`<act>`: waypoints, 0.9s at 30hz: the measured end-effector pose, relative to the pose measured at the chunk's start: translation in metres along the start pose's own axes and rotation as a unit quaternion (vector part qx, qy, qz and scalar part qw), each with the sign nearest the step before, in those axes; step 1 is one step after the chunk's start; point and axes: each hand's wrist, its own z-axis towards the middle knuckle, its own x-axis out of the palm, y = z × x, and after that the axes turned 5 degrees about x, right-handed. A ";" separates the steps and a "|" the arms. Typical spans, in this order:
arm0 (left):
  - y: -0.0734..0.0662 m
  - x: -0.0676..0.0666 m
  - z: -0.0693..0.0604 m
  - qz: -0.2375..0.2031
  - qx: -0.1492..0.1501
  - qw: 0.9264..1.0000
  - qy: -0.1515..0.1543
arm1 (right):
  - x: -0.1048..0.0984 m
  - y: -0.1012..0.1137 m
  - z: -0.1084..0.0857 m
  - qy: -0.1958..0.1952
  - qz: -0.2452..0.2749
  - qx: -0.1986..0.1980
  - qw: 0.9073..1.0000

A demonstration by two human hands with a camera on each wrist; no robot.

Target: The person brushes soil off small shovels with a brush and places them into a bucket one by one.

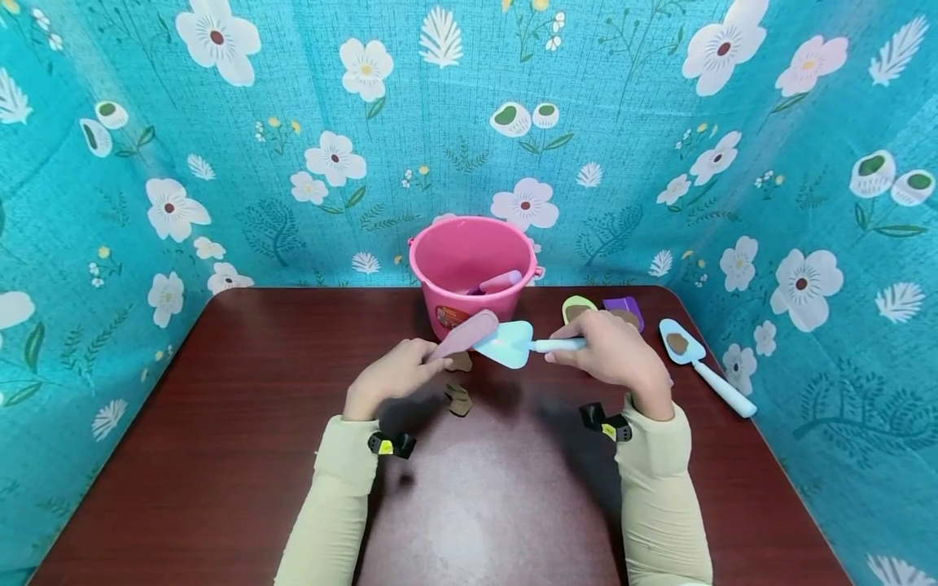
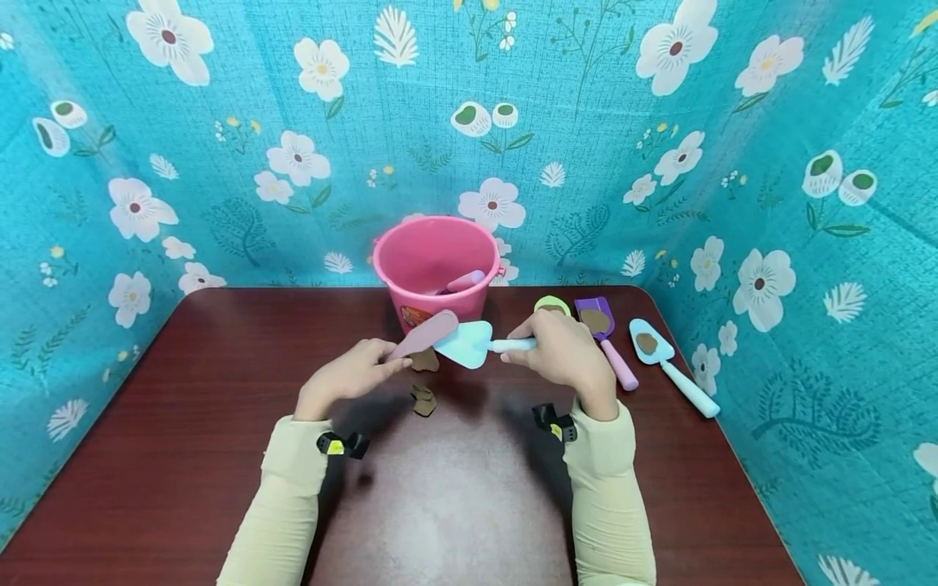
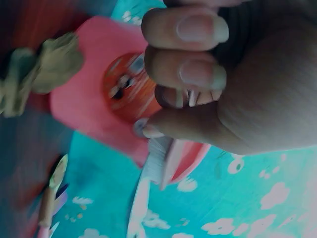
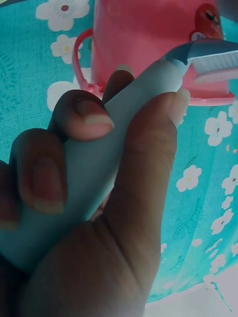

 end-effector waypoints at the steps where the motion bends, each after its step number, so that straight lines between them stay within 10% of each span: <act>1: 0.002 -0.003 -0.002 0.003 -0.002 1.000 -0.005 | -0.001 -0.001 -0.001 -0.003 0.004 -0.001 1.000; 10: -0.005 -0.015 -0.011 -0.018 0.014 1.000 -0.003 | -0.005 -0.004 -0.003 -0.001 0.032 -0.009 0.999; 20: -0.030 0.011 0.002 -0.063 0.071 0.994 0.048 | 0.001 0.008 0.000 0.005 0.025 -0.007 1.000; 27: -0.028 0.017 0.006 -0.037 0.057 0.996 0.056 | 0.003 0.009 0.000 0.009 0.017 -0.002 1.000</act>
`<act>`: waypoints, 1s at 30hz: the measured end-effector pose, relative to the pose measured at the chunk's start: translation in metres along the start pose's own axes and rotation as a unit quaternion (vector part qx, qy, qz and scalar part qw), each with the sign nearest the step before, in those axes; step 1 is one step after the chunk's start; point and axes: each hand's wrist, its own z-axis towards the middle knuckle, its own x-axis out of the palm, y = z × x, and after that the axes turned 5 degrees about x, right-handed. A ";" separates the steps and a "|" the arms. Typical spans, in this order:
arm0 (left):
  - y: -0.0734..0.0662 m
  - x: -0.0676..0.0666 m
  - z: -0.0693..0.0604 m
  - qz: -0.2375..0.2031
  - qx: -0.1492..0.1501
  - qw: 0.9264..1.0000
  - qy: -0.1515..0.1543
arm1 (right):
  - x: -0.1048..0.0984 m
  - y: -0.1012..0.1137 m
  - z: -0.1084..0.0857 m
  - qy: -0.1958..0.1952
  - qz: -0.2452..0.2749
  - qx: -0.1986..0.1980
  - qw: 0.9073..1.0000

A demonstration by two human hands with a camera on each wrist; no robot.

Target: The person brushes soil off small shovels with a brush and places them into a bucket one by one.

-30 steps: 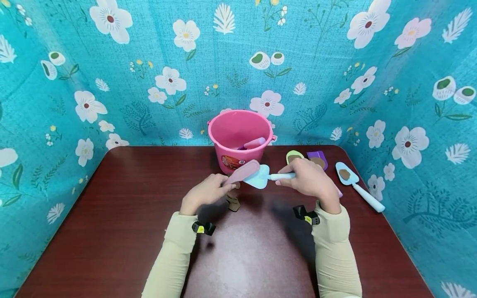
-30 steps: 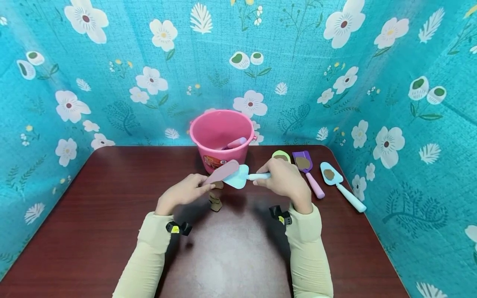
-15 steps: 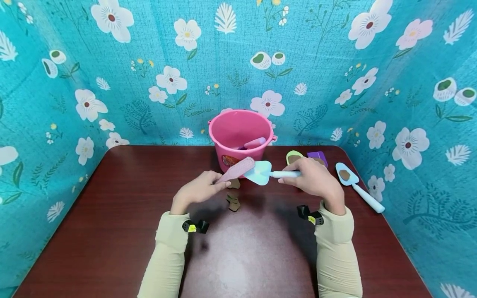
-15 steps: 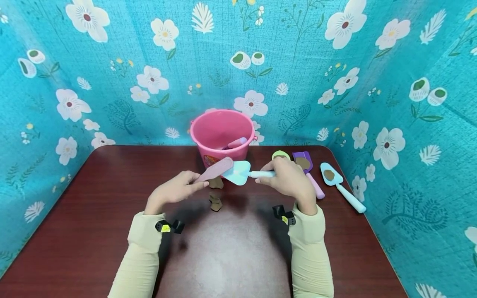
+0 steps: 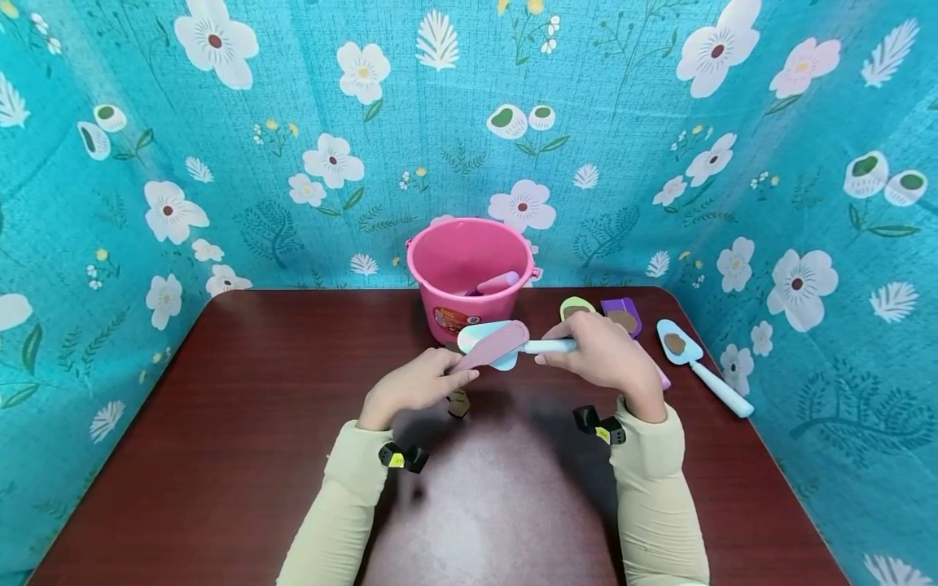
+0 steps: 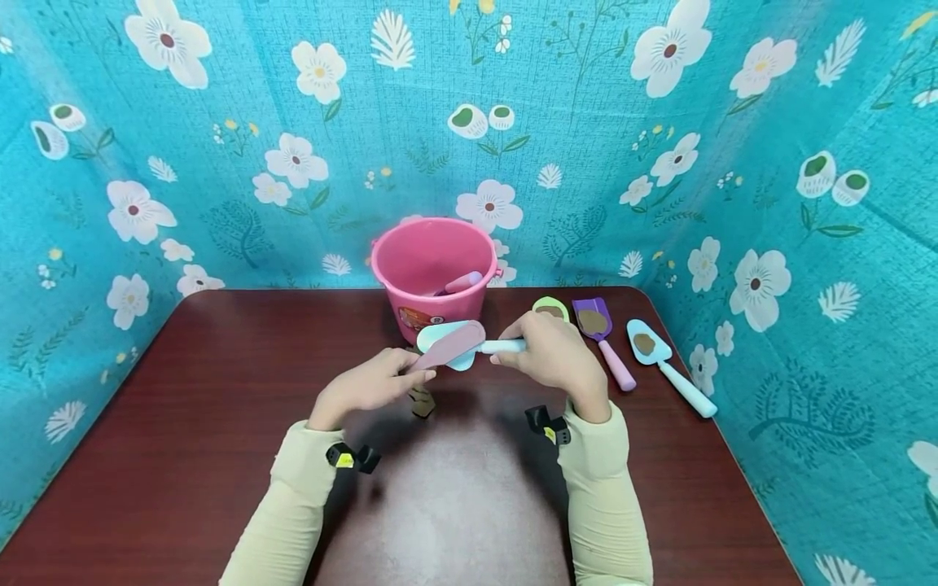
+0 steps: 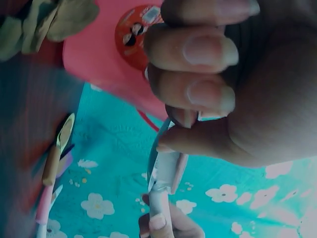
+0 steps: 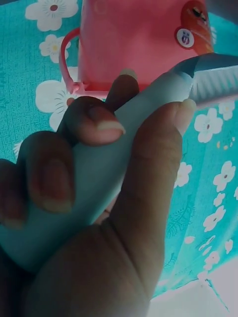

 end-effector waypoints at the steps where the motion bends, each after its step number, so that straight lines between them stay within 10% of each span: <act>1: 0.001 -0.001 -0.001 0.002 -0.003 1.000 0.000 | 0.000 -0.001 0.000 -0.002 -0.001 -0.002 1.000; 20: 0.024 -0.033 -0.028 0.027 -0.079 0.996 -0.036 | -0.005 -0.009 -0.004 -0.019 -0.006 -0.017 1.000; 30: 0.014 -0.026 -0.021 -0.018 -0.017 0.999 -0.042 | -0.002 -0.003 -0.001 -0.006 0.009 -0.013 1.000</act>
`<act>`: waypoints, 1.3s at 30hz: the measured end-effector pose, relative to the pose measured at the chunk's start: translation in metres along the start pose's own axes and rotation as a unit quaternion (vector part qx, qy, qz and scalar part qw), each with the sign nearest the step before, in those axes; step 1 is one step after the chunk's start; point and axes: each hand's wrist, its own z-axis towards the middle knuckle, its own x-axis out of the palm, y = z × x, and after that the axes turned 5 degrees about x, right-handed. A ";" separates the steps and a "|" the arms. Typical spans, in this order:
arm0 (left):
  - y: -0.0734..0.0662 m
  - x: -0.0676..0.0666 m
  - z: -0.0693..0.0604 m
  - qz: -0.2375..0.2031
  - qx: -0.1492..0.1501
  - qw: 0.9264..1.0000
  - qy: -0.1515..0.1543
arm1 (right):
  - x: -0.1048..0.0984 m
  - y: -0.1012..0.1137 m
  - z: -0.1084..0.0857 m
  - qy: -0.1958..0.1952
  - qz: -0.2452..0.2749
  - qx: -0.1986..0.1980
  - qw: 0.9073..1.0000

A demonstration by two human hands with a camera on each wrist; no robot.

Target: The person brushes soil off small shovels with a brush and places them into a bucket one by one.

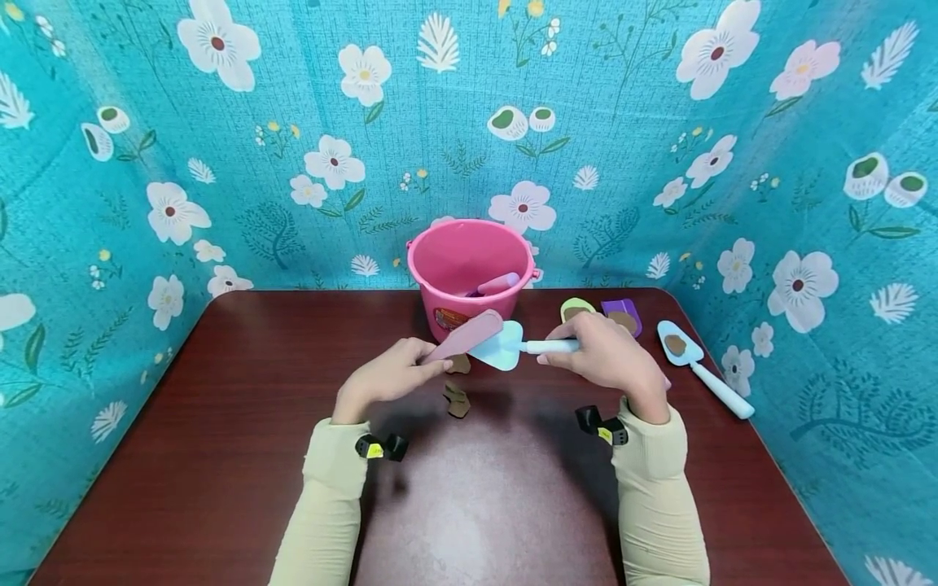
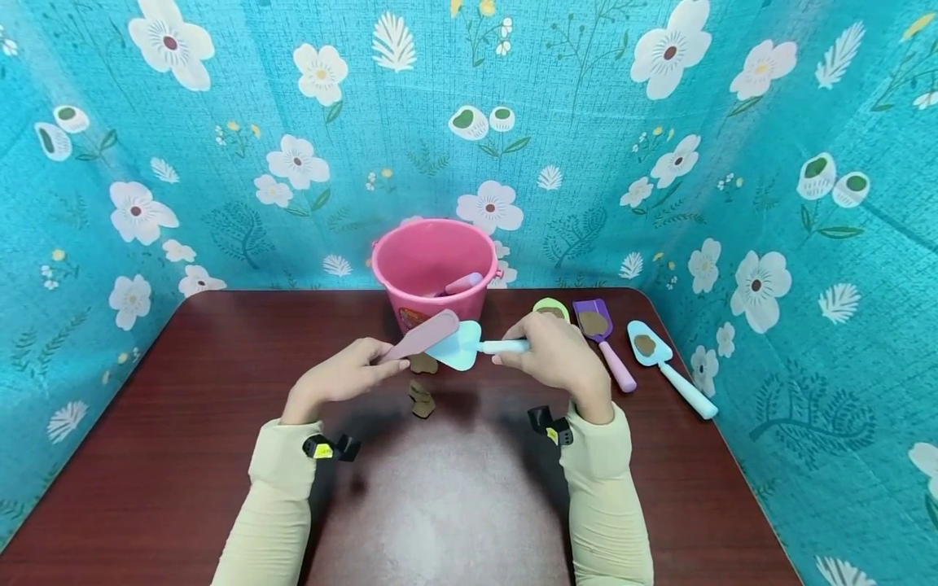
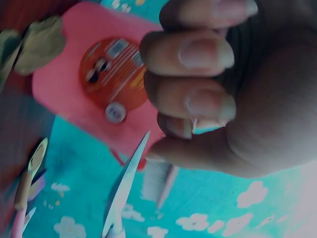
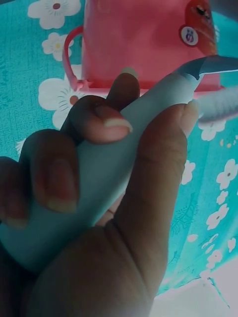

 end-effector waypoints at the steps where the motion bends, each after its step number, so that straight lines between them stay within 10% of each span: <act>1: -0.001 0.003 0.002 -0.005 0.008 1.000 0.006 | 0.000 0.001 0.000 0.002 0.002 0.003 1.000; 13: -0.008 0.023 0.016 0.018 0.019 0.999 0.043 | -0.002 0.001 -0.001 -0.002 -0.014 0.002 1.000; 39: 0.008 -0.008 -0.006 0.052 -0.059 0.997 -0.016 | -0.009 -0.011 -0.007 0.001 -0.008 0.007 1.000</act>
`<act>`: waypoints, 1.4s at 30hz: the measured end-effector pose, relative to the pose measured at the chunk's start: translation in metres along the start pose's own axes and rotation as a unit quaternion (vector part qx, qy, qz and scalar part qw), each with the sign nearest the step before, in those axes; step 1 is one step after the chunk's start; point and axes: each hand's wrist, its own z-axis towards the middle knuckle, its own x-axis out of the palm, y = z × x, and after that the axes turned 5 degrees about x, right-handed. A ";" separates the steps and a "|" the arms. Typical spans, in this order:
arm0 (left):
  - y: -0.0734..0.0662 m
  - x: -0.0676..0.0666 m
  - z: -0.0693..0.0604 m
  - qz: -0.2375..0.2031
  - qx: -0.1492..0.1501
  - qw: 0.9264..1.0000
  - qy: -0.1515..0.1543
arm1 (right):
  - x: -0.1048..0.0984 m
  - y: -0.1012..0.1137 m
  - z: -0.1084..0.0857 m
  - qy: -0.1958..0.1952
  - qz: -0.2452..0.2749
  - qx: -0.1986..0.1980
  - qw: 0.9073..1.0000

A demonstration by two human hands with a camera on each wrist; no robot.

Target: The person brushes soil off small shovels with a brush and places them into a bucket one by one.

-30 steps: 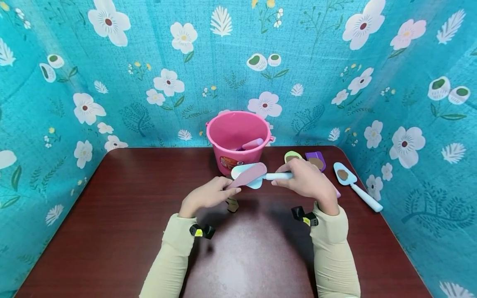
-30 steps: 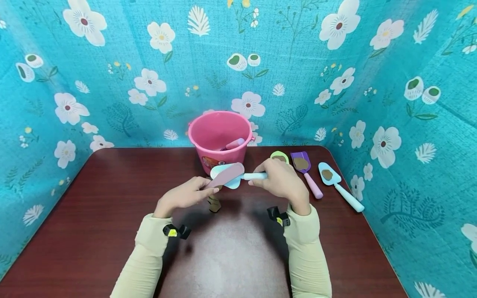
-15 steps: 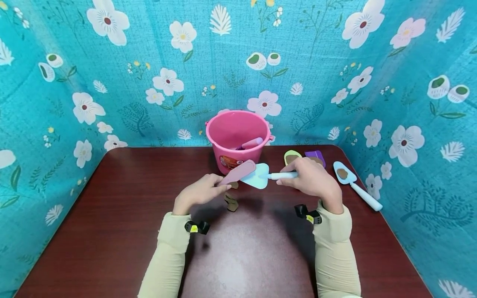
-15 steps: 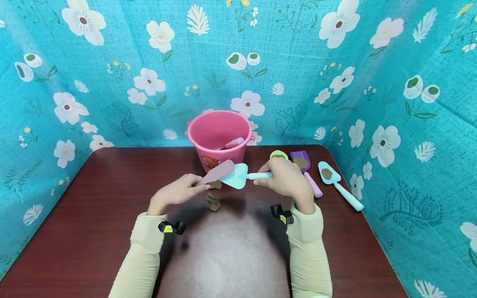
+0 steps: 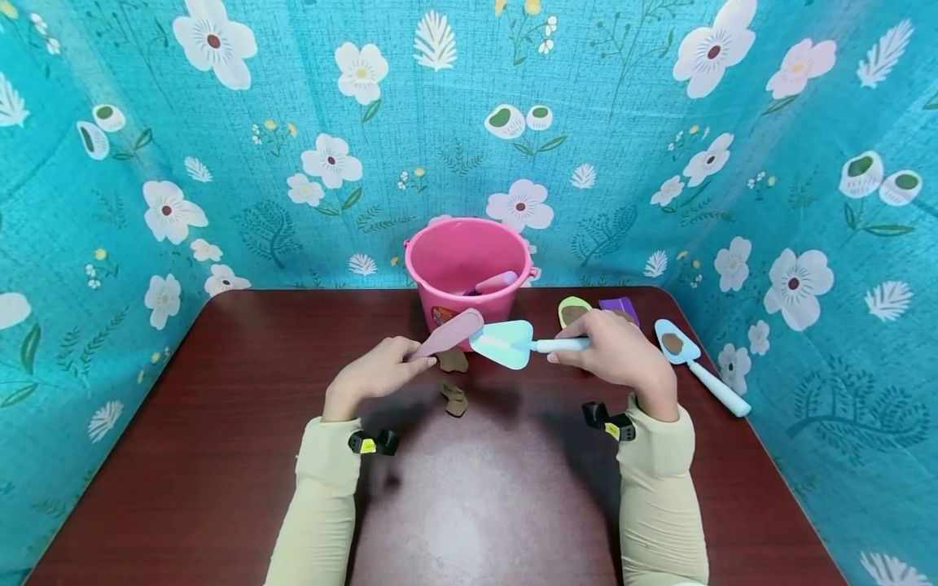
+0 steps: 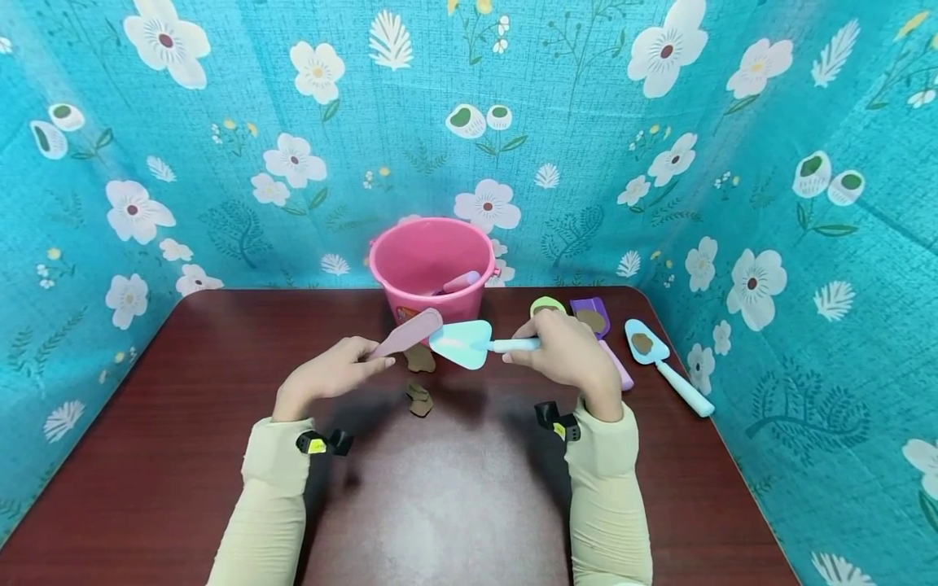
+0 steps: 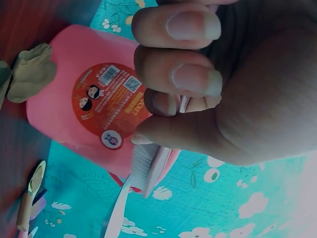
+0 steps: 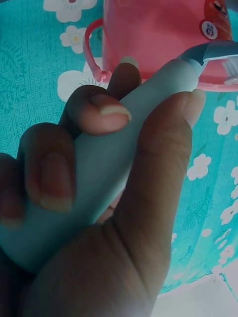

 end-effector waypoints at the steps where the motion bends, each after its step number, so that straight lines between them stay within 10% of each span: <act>1: 0.000 -0.001 -0.001 -0.002 -0.002 1.000 -0.002 | 0.000 0.000 0.000 0.000 0.002 0.000 1.000; 23: -0.027 0.027 0.014 -0.081 0.096 0.991 0.042 | 0.007 0.006 0.005 0.002 0.013 -0.018 1.000; 42: -0.003 0.012 0.011 -0.033 0.037 0.999 0.018 | 0.001 0.004 0.000 -0.003 -0.002 -0.020 1.000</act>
